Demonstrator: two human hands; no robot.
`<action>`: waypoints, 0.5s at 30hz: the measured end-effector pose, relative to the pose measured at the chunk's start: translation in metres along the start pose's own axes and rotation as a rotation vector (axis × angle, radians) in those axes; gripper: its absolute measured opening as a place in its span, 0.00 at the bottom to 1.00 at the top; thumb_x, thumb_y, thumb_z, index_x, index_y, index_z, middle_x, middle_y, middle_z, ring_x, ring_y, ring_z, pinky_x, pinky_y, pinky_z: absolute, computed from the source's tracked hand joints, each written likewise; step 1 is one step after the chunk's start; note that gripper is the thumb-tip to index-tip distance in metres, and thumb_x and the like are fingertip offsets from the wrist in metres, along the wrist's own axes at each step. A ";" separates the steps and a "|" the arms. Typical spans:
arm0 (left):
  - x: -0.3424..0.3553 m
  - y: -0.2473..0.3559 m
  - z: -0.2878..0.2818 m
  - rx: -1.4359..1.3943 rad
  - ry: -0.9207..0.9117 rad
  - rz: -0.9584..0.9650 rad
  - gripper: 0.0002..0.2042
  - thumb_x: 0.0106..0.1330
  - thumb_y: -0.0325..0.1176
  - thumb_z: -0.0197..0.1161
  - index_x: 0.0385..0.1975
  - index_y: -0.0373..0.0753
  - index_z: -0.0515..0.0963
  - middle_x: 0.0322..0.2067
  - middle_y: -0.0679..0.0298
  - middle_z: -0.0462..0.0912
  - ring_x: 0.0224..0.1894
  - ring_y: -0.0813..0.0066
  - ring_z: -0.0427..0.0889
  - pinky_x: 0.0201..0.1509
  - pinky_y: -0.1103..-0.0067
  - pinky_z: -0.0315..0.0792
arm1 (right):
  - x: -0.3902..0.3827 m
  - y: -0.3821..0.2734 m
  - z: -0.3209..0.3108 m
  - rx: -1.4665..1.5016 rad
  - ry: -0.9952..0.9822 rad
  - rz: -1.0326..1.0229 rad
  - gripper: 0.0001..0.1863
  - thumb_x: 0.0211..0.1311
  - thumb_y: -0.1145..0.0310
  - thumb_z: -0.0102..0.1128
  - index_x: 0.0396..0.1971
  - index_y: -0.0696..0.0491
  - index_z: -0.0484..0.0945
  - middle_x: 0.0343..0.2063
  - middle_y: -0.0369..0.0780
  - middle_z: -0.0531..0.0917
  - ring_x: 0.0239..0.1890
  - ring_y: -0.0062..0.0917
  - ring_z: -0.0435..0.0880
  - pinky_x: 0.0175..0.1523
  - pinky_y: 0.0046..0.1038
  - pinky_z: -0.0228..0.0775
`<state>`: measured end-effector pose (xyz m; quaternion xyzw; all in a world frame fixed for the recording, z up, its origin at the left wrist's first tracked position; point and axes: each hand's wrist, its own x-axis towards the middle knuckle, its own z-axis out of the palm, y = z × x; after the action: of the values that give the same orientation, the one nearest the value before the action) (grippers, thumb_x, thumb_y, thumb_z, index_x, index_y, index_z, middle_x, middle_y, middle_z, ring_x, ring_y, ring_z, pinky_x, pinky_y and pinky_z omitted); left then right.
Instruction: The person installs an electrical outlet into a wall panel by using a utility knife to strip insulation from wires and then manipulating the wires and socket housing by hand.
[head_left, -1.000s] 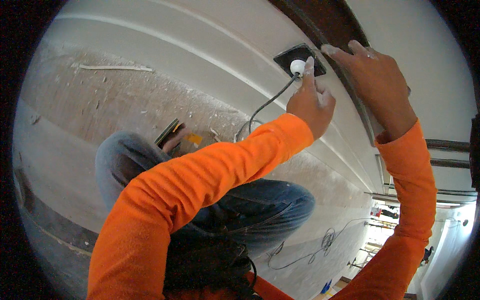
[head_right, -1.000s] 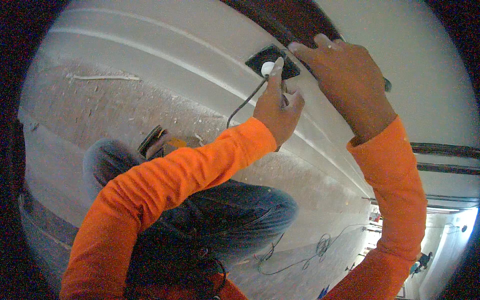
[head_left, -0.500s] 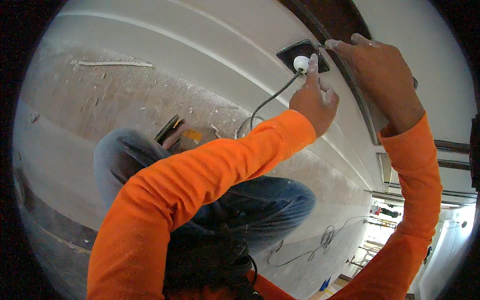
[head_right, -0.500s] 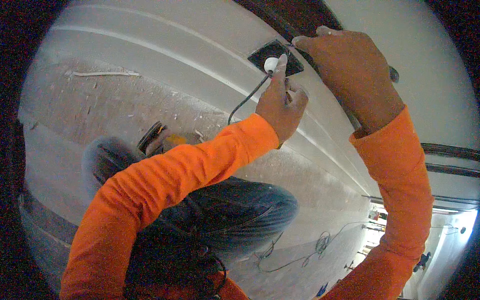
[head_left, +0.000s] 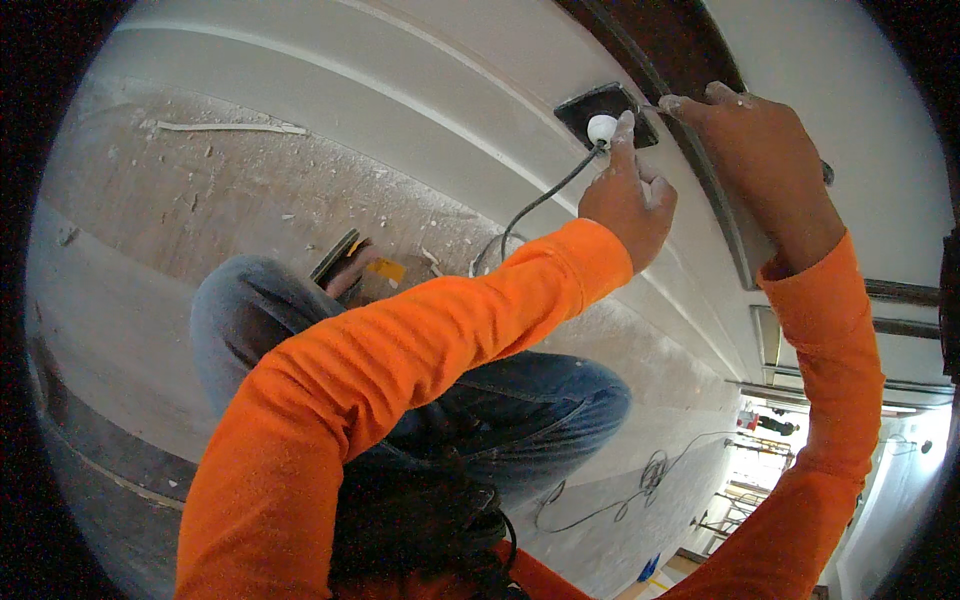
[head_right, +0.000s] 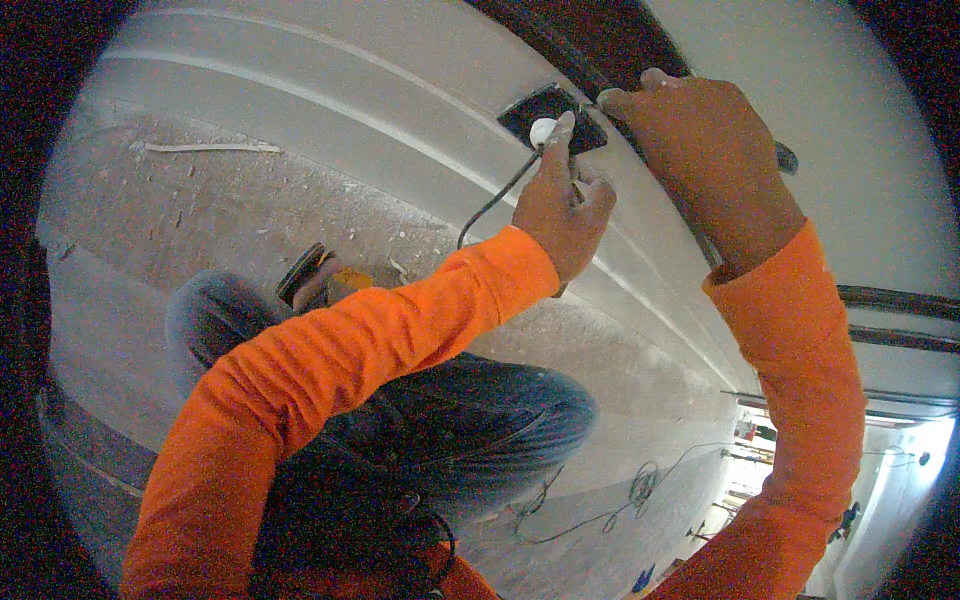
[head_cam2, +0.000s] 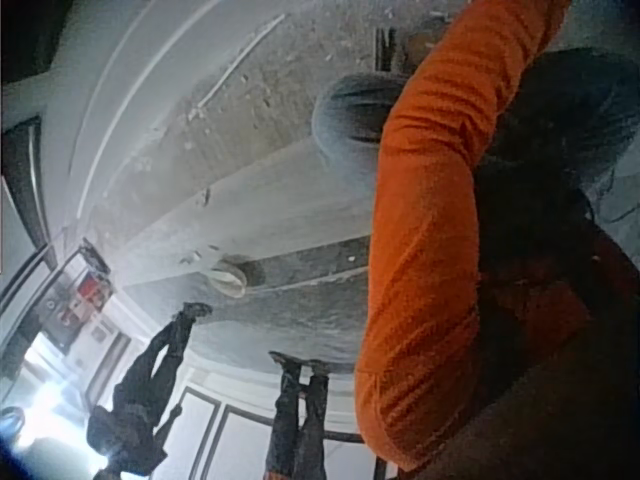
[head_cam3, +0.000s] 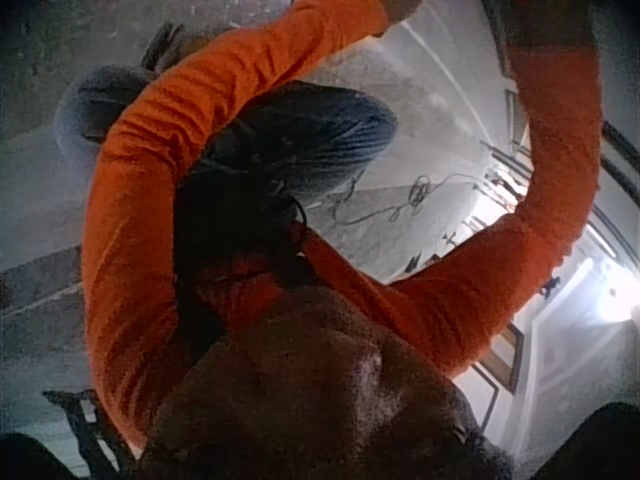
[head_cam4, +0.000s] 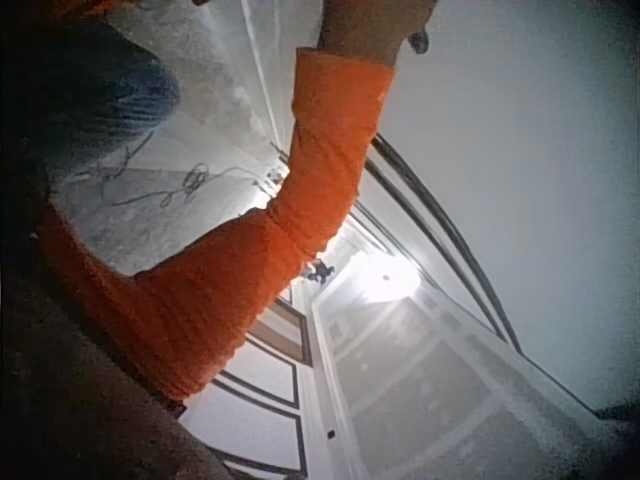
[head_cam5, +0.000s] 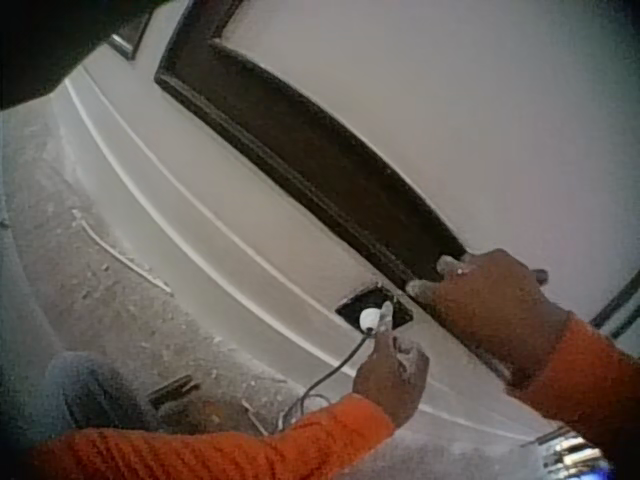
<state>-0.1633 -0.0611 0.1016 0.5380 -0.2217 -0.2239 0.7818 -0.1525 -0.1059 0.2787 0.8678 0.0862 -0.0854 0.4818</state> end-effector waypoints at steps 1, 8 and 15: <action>0.000 0.001 0.000 -0.016 0.000 -0.017 0.37 0.64 0.31 0.58 0.70 0.31 0.48 0.45 0.43 0.78 0.38 0.55 0.81 0.47 0.69 0.75 | 0.001 -0.002 -0.002 0.004 0.006 0.005 0.15 0.61 0.64 0.54 0.46 0.44 0.81 0.34 0.42 0.85 0.36 0.37 0.87 0.38 0.37 0.80; 0.016 -0.017 0.004 -0.010 0.269 0.294 0.36 0.62 0.26 0.60 0.69 0.32 0.50 0.36 0.55 0.76 0.31 0.63 0.77 0.39 0.70 0.74 | -0.004 -0.004 0.005 0.005 -0.028 0.054 0.15 0.63 0.66 0.52 0.48 0.43 0.80 0.34 0.41 0.84 0.35 0.37 0.87 0.38 0.38 0.80; 0.023 -0.015 -0.012 0.153 0.214 0.278 0.37 0.63 0.30 0.61 0.70 0.34 0.48 0.36 0.55 0.78 0.31 0.60 0.81 0.39 0.67 0.75 | -0.006 -0.003 0.010 0.031 0.102 0.032 0.14 0.62 0.67 0.53 0.46 0.43 0.81 0.33 0.41 0.84 0.34 0.37 0.87 0.37 0.38 0.80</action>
<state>-0.1395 -0.0706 0.0859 0.5809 -0.2259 -0.0374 0.7811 -0.1592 -0.1133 0.2727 0.8796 0.0952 -0.0347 0.4648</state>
